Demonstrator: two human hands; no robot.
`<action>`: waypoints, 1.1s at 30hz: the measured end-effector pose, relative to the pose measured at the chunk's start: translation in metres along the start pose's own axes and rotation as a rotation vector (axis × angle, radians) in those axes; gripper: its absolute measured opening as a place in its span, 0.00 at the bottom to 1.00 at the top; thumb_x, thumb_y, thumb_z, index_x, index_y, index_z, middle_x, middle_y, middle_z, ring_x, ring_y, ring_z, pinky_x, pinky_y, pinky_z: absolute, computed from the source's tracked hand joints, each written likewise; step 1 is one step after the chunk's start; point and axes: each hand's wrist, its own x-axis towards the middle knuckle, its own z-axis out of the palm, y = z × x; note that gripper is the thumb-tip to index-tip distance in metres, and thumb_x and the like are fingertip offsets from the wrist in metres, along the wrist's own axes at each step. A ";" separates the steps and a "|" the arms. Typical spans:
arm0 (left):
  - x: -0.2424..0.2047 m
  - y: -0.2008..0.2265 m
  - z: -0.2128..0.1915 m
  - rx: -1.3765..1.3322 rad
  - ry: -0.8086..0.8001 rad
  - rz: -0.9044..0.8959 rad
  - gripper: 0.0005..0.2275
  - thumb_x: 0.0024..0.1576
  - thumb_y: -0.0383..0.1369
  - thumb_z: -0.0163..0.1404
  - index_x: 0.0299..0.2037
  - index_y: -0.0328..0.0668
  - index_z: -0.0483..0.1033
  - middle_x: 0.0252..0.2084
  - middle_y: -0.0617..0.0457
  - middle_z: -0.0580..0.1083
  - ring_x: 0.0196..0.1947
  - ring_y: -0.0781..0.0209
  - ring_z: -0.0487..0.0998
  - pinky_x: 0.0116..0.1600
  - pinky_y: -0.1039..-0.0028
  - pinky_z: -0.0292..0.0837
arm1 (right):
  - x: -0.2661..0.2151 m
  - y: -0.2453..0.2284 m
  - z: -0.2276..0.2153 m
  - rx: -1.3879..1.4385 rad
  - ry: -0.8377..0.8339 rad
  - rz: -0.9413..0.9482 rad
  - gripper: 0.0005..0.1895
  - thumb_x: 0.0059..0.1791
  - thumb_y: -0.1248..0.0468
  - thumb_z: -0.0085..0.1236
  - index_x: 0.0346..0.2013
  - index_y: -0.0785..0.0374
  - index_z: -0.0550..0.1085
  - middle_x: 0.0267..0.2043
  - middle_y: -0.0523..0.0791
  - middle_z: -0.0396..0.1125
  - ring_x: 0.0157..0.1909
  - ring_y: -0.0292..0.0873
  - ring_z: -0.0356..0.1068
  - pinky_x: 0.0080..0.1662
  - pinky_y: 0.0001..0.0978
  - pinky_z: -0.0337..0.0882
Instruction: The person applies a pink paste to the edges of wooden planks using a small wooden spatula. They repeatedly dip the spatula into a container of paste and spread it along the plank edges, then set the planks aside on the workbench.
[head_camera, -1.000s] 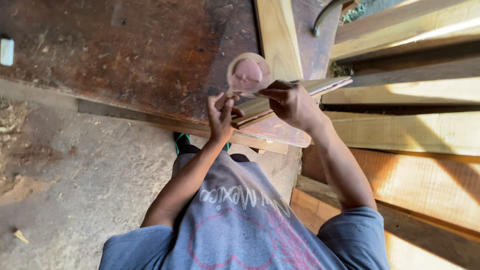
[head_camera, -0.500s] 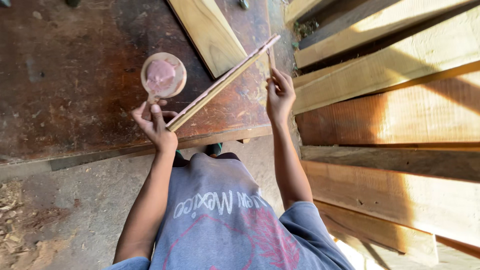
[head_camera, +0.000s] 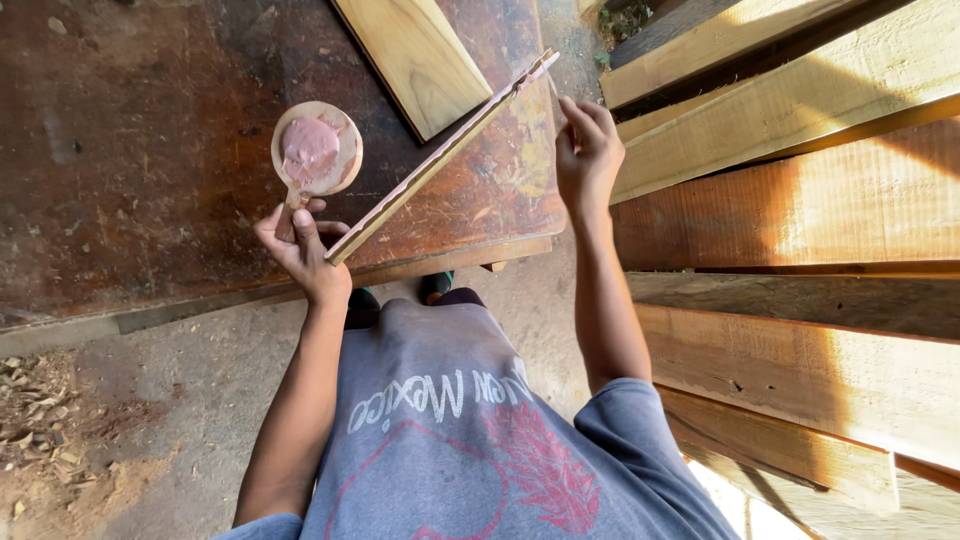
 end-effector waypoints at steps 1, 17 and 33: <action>0.002 0.000 0.001 -0.009 0.006 -0.006 0.14 0.72 0.38 0.47 0.57 0.39 0.57 0.49 0.42 0.74 0.27 0.61 0.78 0.32 0.77 0.75 | 0.007 -0.001 -0.003 0.002 -0.042 -0.008 0.17 0.50 0.78 0.58 0.52 0.63 0.81 0.51 0.48 0.75 0.38 0.36 0.75 0.39 0.23 0.76; 0.006 0.005 0.003 0.002 -0.021 -0.018 0.13 0.71 0.38 0.46 0.56 0.40 0.56 0.48 0.42 0.74 0.27 0.62 0.78 0.31 0.78 0.76 | -0.021 0.001 0.012 0.072 -0.086 0.007 0.15 0.49 0.79 0.58 0.46 0.63 0.82 0.48 0.48 0.74 0.29 0.35 0.67 0.26 0.22 0.67; 0.006 0.006 0.007 0.022 -0.032 -0.018 0.14 0.71 0.38 0.46 0.55 0.39 0.56 0.49 0.42 0.73 0.29 0.62 0.78 0.33 0.77 0.76 | -0.046 -0.034 0.015 0.180 -0.206 0.144 0.15 0.49 0.76 0.61 0.49 0.65 0.82 0.50 0.49 0.72 0.37 0.36 0.70 0.36 0.23 0.72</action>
